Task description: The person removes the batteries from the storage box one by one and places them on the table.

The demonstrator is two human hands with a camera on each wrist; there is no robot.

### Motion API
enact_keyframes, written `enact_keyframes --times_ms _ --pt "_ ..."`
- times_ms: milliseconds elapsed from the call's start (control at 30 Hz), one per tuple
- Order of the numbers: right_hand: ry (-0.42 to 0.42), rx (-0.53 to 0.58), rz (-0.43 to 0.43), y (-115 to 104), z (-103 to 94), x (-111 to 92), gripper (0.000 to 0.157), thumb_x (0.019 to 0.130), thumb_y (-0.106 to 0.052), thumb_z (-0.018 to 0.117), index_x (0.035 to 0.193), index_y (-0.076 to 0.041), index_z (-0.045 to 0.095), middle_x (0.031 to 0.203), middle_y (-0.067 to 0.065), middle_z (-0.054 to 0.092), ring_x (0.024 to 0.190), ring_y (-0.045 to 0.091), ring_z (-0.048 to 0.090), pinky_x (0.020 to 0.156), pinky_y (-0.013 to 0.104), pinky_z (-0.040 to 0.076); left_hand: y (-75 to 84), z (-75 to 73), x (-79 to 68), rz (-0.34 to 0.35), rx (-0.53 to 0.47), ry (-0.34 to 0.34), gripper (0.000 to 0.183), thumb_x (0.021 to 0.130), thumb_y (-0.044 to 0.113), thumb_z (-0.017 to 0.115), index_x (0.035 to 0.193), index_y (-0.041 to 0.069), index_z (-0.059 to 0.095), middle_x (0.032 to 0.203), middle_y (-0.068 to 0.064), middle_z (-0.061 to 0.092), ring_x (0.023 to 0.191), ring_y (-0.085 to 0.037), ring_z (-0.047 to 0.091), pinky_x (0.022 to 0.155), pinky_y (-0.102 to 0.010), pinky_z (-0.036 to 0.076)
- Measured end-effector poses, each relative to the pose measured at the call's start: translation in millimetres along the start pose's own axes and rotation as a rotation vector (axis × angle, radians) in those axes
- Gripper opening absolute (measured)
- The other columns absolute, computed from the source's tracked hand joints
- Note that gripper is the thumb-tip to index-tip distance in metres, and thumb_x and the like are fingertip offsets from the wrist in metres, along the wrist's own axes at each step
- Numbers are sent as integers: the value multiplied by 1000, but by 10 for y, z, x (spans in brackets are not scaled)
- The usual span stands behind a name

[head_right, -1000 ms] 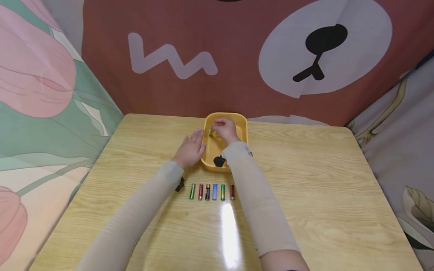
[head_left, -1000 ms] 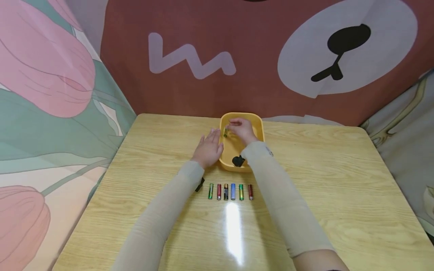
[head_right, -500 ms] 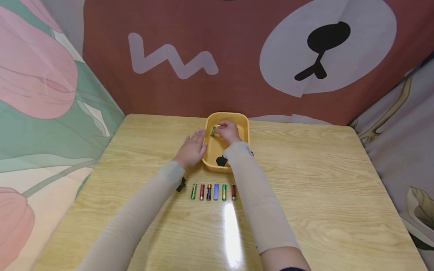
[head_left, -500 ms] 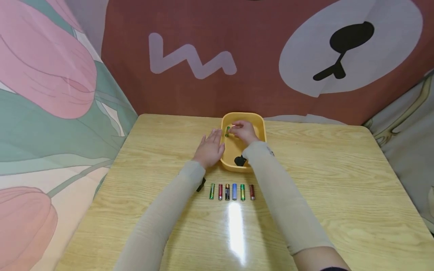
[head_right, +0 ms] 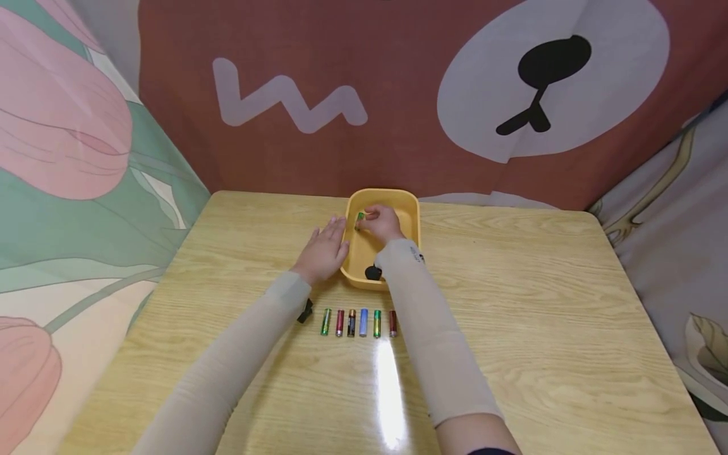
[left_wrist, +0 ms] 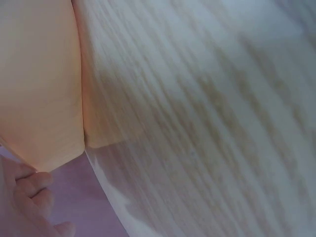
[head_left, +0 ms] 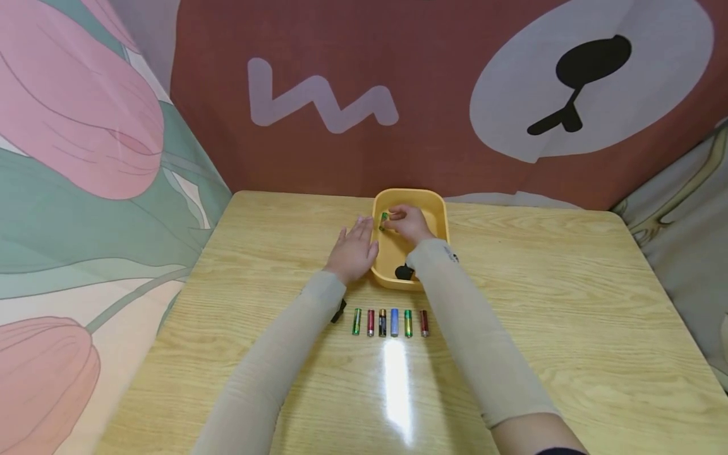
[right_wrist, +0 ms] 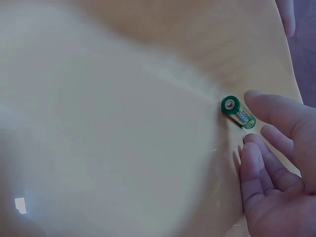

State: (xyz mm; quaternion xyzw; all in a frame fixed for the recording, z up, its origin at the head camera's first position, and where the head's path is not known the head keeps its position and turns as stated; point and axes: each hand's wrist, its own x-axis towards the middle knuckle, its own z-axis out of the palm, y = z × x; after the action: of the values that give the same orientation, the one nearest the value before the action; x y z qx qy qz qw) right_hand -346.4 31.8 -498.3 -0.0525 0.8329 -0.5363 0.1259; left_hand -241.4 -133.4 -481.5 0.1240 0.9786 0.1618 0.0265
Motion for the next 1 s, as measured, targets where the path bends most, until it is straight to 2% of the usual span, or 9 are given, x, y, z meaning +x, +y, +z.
enact_keyframes --times_ms 233,500,733,1000 --pt "-39 -47 -27 20 16 30 56 88 -7 77 140 3 57 130 24 63 122 34 59 99 40 51 -6 -8 -8 -3 6 11 61 110 34 33 162 5 18 168 -7 20 156 -22 11 124 -53 13" --pt "-57 -112 -46 -4 22 37 60 85 -8 79 140 2 57 132 22 62 124 32 57 106 39 46 2 -24 -16 -10 5 2 62 110 34 31 163 6 16 169 -6 18 156 -22 10 125 -52 12" --pt "-52 -144 -55 -7 38 28 61 83 -3 80 139 2 57 130 23 62 122 33 57 105 39 47 23 -22 -22 -11 18 -4 62 110 35 31 163 6 16 169 -5 19 156 -21 10 125 -51 12" --pt "-28 -220 -71 29 31 32 56 83 -8 82 134 1 61 118 21 64 111 30 59 98 40 49 30 -12 -33 5 6 11 62 110 34 32 163 6 17 168 -6 20 156 -22 10 125 -52 12"
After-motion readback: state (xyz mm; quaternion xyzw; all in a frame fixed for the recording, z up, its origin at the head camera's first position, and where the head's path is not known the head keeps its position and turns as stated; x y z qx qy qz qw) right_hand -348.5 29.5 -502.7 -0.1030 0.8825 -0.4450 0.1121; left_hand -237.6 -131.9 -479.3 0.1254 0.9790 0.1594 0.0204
